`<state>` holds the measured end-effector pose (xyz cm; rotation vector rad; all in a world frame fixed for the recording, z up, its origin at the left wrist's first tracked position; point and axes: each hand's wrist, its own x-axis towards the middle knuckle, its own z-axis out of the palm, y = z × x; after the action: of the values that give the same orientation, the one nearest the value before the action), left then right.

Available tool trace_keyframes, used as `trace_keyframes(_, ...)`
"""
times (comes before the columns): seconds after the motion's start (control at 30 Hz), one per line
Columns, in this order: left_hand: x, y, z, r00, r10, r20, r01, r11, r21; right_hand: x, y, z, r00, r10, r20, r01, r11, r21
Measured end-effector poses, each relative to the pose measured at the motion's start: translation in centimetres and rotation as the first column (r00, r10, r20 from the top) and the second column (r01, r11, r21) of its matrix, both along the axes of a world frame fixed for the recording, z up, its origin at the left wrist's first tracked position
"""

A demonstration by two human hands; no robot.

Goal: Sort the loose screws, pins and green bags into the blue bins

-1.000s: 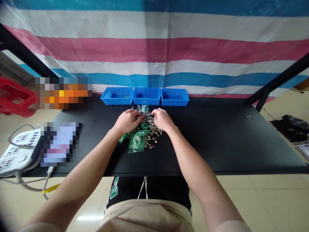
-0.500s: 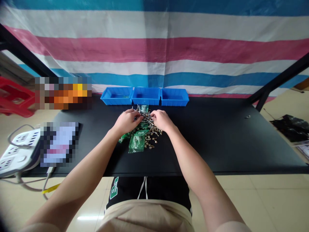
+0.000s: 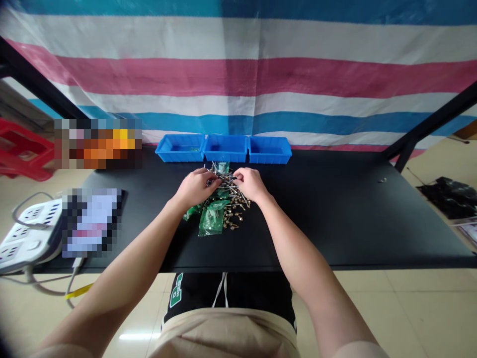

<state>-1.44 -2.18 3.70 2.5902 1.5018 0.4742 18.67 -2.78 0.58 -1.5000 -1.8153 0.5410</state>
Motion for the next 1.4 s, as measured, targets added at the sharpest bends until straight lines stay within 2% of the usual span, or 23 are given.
trace_keyframes(0.17, 0.0, 0.0, 0.0, 1.0, -0.002, 0.004, 0.002, 1.0, -0.007, 0.0, 0.1, 0.0, 0.997, -0.03, -0.073, 0.029, 1.0, -0.01)
trace_keyframes(0.37, -0.1, 0.3, -0.5, 0.991, -0.001, 0.131, -0.004, 0.999, 0.035, -0.2, 0.0, 0.4, 0.981, -0.032, -0.193, 0.058, 0.99, 0.132)
trace_keyframes(0.47, -0.1, 0.2, -0.8, 0.971, -0.095, 0.221, 0.07, 0.991, 0.115, -0.5, -0.1, 0.5, 0.946, 0.007, -0.324, 0.037, 0.991, 0.13)
trace_keyframes(0.63, 0.1, -0.2, -0.9, 0.903, -0.324, 0.28, 0.251, 0.93, 0.268, -1.4, -0.6, 0.7, 0.823, 0.128, -0.553, -0.116, 0.992, 0.056)
trace_keyframes(0.77, 0.3, -0.4, -0.8, 0.875, -0.403, 0.27, 0.318, 0.896, 0.309, -2.0, -1.0, 0.9, 0.754, 0.182, -0.632, -0.198, 0.979, 0.045)
trace_keyframes(1.03, 0.2, -0.4, -0.9, 0.856, -0.429, 0.29, 0.342, 0.889, 0.304, -2.5, -1.0, 0.5, 0.753, 0.121, -0.647, -0.166, 0.986, -0.009)
trace_keyframes(1.17, 0.2, -0.4, -0.9, 0.859, -0.383, 0.34, 0.28, 0.907, 0.316, -2.7, -1.3, 0.8, 0.786, 0.117, -0.608, -0.145, 0.989, 0.003)
trace_keyframes(1.4, 0.2, -0.3, -1.0, 0.838, -0.314, 0.446, 0.178, 0.93, 0.321, -2.3, -1.5, 1.3, 0.856, 0.187, -0.482, -0.211, 0.978, 0.005)
